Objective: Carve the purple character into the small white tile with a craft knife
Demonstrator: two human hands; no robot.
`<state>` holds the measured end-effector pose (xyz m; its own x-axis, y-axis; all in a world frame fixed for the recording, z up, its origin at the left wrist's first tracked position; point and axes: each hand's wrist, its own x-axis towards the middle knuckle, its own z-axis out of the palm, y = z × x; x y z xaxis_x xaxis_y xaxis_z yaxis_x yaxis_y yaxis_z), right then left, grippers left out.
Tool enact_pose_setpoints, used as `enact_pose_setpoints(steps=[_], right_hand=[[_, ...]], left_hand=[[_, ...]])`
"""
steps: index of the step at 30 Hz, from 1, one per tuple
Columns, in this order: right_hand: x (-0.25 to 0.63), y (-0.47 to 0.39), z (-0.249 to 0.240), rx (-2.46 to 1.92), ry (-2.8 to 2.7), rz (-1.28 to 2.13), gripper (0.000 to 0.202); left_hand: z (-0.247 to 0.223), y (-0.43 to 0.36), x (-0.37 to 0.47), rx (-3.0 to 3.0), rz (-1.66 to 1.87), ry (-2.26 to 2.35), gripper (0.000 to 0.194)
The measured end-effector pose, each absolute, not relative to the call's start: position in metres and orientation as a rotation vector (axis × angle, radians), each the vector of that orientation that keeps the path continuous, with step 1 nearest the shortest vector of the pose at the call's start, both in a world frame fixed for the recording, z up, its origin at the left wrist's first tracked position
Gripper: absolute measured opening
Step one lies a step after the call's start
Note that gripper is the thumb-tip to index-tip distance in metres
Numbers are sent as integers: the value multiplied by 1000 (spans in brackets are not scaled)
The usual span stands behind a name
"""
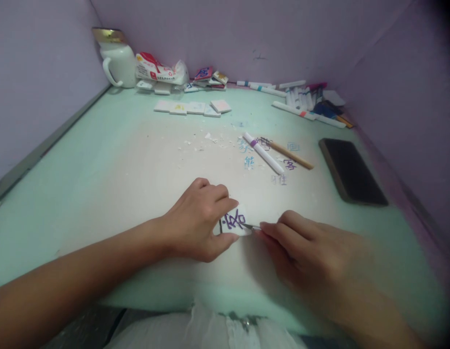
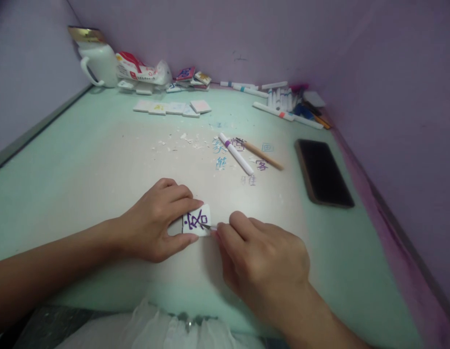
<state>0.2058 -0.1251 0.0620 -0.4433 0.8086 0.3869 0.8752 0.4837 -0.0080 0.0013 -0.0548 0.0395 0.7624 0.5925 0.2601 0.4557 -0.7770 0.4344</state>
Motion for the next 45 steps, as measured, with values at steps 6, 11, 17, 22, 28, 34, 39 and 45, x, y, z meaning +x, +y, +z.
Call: enact_pose_setpoints(steps=[6, 11, 17, 22, 28, 34, 39, 45], right_hand=[[215, -119, 61, -1434, -2097, 262, 13], [219, -115, 62, -1539, -1784, 362, 10], [218, -114, 60, -1516, -1700, 410, 11], [219, -113, 63, -1581, -1628, 430, 12], [219, -109, 57, -1537, -1669, 400, 12], [213, -113, 49, -1477, -1831, 392, 8], [210, -115, 44, -1435, -1902, 501, 7], [210, -110, 42, -1404, -1954, 578, 9]], left_hand=[[40, -54, 0, 2616, 547, 763, 36], [37, -50, -6, 2654, 681, 669, 57], [39, -53, -8, 2601, 735, 777, 43], [41, -61, -4, 2624, 550, 831, 52], [39, -61, -2, 2640, 561, 830, 46], [35, -60, -1, 2724, 604, 1028, 56], [35, -57, -5, 2714, 533, 982, 59], [49, -45, -6, 2649, 279, 873, 54]])
